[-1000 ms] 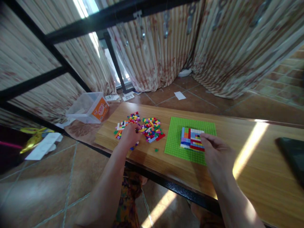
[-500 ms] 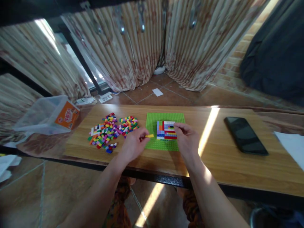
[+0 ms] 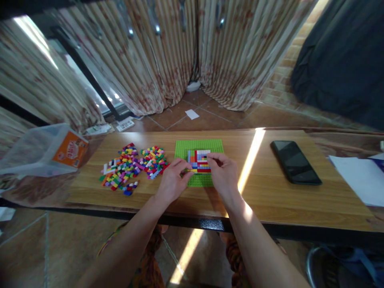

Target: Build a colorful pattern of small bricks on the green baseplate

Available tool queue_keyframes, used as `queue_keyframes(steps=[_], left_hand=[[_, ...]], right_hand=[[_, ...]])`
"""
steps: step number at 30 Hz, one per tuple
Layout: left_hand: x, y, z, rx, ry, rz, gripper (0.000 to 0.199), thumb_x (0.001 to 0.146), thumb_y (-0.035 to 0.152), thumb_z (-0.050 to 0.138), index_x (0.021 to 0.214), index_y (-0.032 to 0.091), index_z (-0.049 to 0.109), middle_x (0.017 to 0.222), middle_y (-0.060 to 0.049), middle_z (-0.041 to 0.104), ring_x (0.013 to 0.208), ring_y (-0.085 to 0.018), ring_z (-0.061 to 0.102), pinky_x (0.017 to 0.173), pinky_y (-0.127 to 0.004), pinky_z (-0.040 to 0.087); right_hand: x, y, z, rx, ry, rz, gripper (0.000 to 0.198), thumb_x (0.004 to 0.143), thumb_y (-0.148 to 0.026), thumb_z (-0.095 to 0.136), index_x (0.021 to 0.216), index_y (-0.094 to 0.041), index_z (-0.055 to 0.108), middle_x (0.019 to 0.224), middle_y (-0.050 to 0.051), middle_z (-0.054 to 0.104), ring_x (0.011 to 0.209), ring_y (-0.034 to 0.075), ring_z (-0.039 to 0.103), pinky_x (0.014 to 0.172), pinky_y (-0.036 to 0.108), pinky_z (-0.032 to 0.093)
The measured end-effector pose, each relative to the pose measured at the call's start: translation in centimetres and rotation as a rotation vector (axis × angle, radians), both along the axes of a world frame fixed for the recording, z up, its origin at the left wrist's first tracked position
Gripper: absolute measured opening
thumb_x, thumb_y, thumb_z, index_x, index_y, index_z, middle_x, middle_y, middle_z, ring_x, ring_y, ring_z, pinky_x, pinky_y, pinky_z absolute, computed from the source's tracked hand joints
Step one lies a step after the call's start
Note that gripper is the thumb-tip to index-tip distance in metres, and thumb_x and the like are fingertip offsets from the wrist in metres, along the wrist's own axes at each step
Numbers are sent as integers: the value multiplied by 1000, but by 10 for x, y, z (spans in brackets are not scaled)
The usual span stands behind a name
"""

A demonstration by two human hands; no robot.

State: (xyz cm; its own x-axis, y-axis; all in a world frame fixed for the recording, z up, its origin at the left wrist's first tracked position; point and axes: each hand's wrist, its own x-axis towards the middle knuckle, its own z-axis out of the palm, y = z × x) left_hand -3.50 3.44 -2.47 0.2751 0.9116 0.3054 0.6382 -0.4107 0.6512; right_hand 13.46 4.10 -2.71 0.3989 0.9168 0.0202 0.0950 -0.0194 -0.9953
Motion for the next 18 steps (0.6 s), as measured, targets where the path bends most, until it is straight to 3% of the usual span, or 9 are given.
queue_keyframes(steps=[5,12,18], left_hand=[[4,2,-4,16,-26,4,7,83,15,68,82,20,63,89,-1,62,82,-15,60,74,-28,48],[7,6,-6,-6,-93,29,11,80,11,69,75,19,64,82,0,61,77,-14,59,70,-26,47],[8,8,-8,-26,-141,38,11,81,14,69,71,19,65,77,0,61,73,-13,58,68,-26,46]], right_hand=[[-2,-2,-1,-16,-24,34,30,72,-39,70,92,-17,75,86,7,75,76,21,68,77,41,55],[-8,-10,2,-48,-498,13,41,72,-44,71,103,-17,74,106,14,65,90,26,62,86,48,51],[-11,-9,-6,-55,-532,13,45,68,-43,75,106,-18,71,107,13,59,94,27,62,89,48,50]])
